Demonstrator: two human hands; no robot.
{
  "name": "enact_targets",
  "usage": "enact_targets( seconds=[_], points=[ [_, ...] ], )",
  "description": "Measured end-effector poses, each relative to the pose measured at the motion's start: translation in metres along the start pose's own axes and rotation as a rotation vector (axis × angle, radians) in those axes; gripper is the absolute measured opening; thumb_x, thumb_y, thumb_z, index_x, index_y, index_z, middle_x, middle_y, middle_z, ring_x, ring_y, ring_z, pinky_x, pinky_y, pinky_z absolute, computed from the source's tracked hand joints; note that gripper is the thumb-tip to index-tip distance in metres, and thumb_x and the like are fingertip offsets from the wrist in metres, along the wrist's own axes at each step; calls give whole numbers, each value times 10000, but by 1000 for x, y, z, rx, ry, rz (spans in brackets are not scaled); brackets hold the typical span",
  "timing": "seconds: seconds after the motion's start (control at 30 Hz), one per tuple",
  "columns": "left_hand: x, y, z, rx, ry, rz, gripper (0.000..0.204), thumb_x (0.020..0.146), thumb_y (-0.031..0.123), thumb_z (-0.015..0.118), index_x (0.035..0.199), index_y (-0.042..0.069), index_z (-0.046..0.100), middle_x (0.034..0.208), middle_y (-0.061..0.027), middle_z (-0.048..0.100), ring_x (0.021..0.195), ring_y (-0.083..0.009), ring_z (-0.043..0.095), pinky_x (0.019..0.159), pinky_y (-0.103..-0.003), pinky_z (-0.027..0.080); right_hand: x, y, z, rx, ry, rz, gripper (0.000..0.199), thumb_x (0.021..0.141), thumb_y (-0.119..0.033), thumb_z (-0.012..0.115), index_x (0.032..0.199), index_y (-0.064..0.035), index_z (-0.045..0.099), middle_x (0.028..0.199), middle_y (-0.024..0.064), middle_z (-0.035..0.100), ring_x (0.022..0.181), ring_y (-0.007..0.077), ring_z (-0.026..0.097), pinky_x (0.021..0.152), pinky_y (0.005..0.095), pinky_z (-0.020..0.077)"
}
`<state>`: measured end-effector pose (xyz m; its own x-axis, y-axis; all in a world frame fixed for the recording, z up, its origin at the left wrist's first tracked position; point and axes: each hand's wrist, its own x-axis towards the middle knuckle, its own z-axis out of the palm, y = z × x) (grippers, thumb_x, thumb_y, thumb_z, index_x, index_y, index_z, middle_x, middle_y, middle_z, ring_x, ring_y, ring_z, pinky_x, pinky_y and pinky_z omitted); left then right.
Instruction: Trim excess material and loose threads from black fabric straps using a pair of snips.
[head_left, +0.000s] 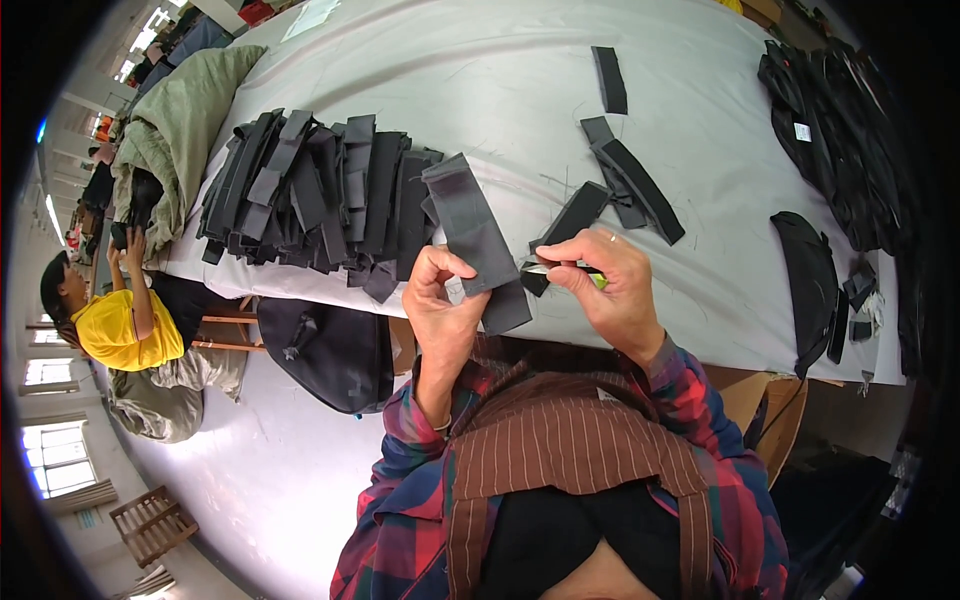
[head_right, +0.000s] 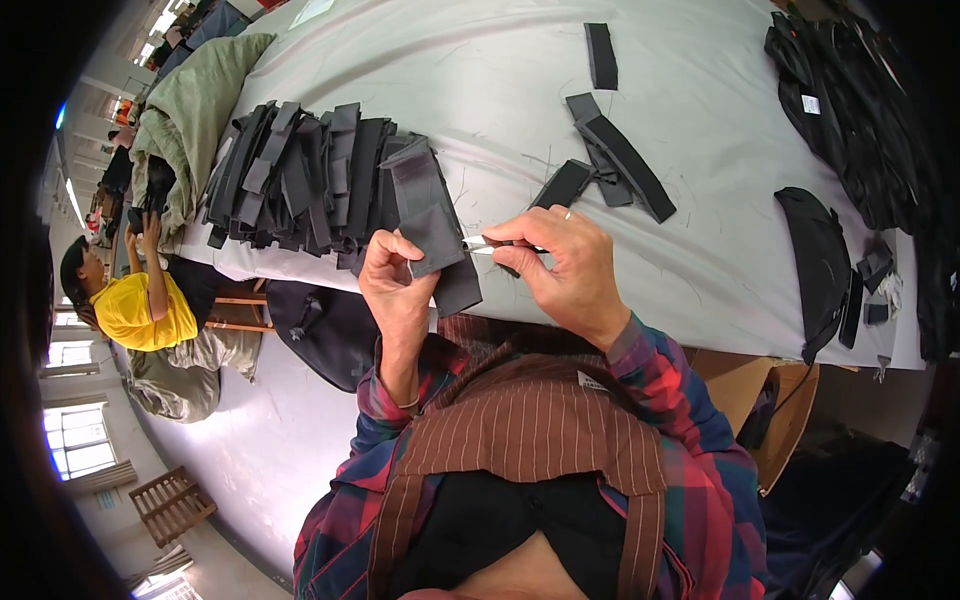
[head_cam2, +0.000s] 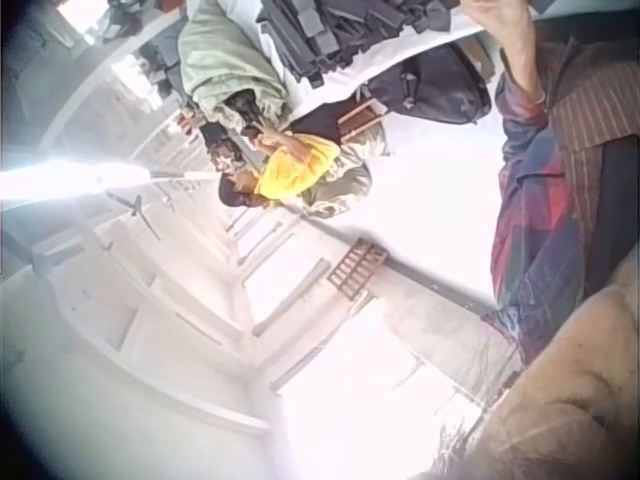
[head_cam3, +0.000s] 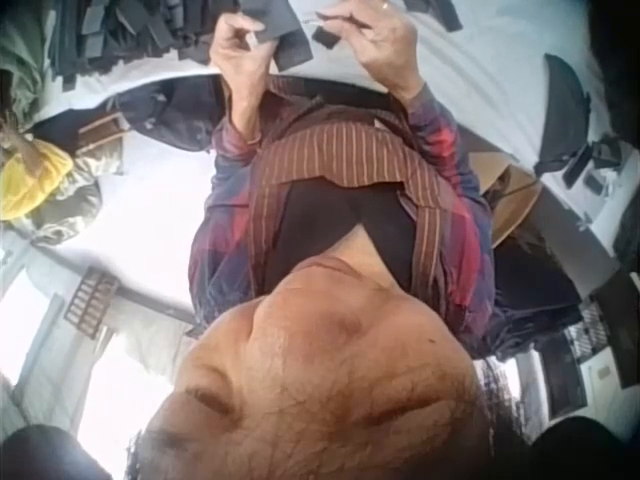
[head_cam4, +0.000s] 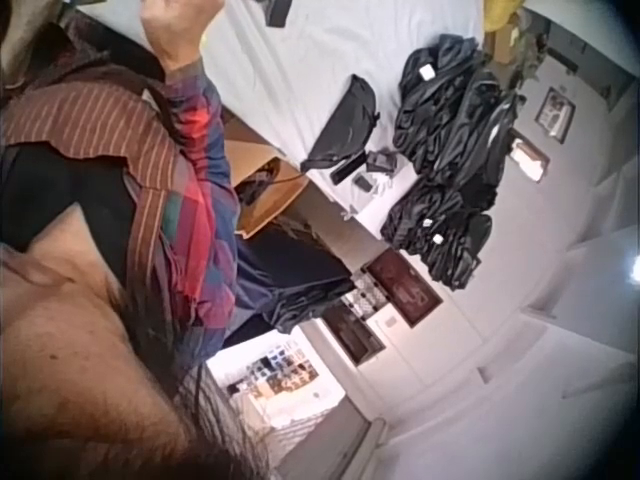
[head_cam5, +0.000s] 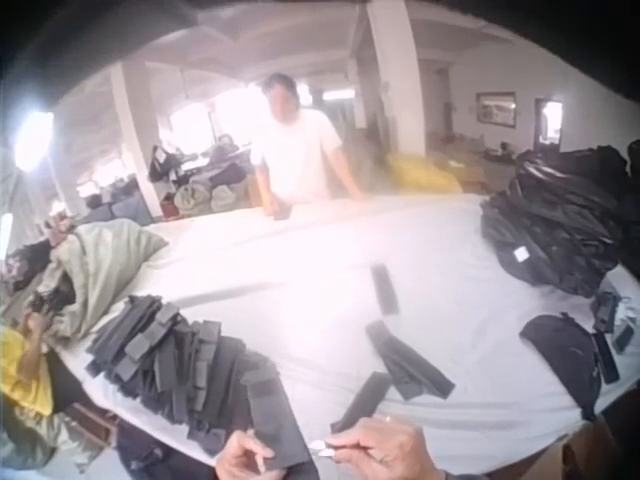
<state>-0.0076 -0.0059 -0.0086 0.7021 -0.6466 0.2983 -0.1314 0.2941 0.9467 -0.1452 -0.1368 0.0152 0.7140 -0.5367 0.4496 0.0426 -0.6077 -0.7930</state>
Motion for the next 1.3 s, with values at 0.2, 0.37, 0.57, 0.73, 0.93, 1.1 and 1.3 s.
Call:
enact_targets(
  seconds=[0.2,0.37,0.57,0.73,0.93,1.1,1.3],
  points=[
    [-1,-1,0,-2,-6,-6,298,714,-161,623,817,76,475,880,1,568,837,-66,534,808,-195,394,2,-3,2,-6,31,-39,134,726,-109,729,856,-120,696,758,8,663,595,192,500,569,300,366],
    [-2,-1,4,-36,-12,-14,295,719,-154,635,818,75,478,877,-2,574,842,-66,537,808,-198,398,1,-3,0,-89,6,-60,117,728,-115,729,839,-125,692,723,0,649,577,191,483,558,300,355],
    [-3,-4,1,-3,-4,-13,311,698,-175,613,814,78,474,881,1,570,839,-67,537,810,-198,397,-2,1,-5,-50,-14,-33,124,761,-46,696,883,-39,673,750,51,648,659,177,570,619,279,422],
    [-2,-2,4,-44,41,-25,276,702,-120,669,816,64,497,837,0,562,809,-71,549,787,-210,422,-5,2,-4,168,-32,133,135,810,-62,668,925,6,652,828,73,659,751,151,604,695,256,458],
    [-4,-4,5,-77,43,-51,278,701,-124,665,815,64,496,834,4,556,810,-71,546,794,-211,420,-7,3,0,160,-64,121,139,807,-55,670,931,6,656,844,73,661,759,148,604,698,252,459],
    [-5,-5,6,-80,38,-57,270,698,-122,664,812,61,501,828,6,547,807,-71,542,790,-212,423,-5,1,0,91,-40,68,134,775,-36,688,907,-17,673,811,64,660,716,158,589,662,258,446],
    [-5,-8,6,-46,45,-63,259,690,-114,672,807,55,515,818,6,531,785,-74,529,780,-217,429,-3,1,1,-56,38,-41,112,719,-136,741,812,-123,679,702,0,636,584,184,508,558,301,370]
  ],
)
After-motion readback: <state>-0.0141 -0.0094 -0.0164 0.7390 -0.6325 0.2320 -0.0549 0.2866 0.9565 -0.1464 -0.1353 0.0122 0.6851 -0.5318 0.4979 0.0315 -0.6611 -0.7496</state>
